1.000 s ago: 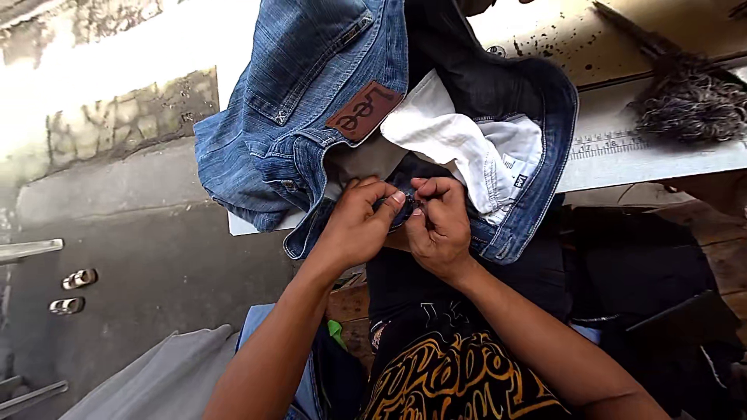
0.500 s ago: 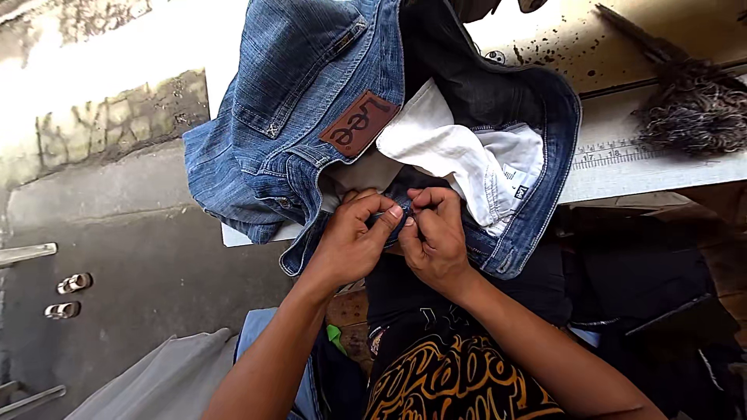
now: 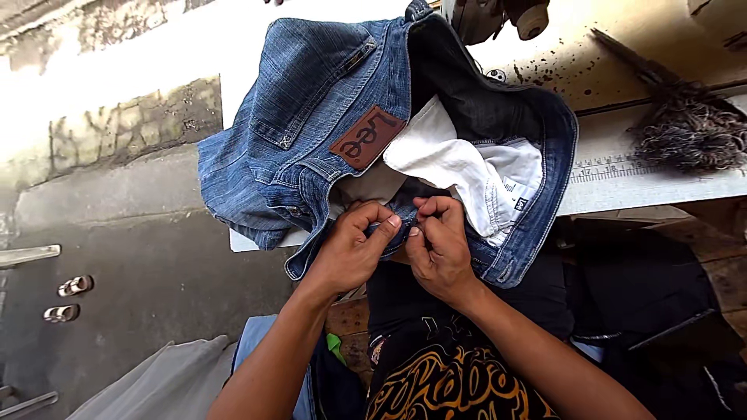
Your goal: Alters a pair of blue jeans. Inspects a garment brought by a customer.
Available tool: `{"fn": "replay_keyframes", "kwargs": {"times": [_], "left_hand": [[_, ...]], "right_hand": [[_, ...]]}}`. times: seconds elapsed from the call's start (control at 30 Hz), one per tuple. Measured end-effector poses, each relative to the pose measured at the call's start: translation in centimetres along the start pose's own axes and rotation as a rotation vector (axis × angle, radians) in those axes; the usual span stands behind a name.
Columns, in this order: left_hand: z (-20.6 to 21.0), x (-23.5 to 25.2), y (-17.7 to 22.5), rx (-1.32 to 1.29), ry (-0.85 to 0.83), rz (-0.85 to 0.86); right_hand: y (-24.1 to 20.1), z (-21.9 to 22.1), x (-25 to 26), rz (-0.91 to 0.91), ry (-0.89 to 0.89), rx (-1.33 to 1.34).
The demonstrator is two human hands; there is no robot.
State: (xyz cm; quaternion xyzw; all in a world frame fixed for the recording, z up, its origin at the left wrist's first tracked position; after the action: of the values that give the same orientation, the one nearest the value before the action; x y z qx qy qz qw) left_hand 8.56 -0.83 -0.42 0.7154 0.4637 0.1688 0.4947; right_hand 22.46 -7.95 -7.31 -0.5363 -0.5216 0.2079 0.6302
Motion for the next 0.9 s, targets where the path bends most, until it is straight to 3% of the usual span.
{"fn": "replay_keyframes", "kwargs": {"times": [0.17,0.7,0.9], "left_hand": [[-0.1,-0.2,-0.2,-0.093,-0.009,0.011],[-0.4,-0.5,-0.6,-0.143,-0.034,0.058],[-0.7,-0.8,-1.2,-0.171,-0.052,0.125]], "right_hand": [[-0.1,0.0,-0.1,-0.011,-0.087,-0.024],[-0.2,0.1,-0.2,-0.005,-0.086,-0.009],[0.1,-0.1,0.0,0.023,-0.069,0.112]]}}
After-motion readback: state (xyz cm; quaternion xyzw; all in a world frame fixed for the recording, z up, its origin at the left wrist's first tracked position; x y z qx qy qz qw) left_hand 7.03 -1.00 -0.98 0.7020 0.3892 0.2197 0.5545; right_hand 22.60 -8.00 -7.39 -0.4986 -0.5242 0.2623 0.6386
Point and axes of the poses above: each hand's wrist, its own x-axis towards the middle knuckle, its own z-axis out of the palm, y = z × x, the point moved 1 cm from there along x, towards the middle knuckle, and after that the axes turned 2 degrees about -x, right-handed, at the moved point
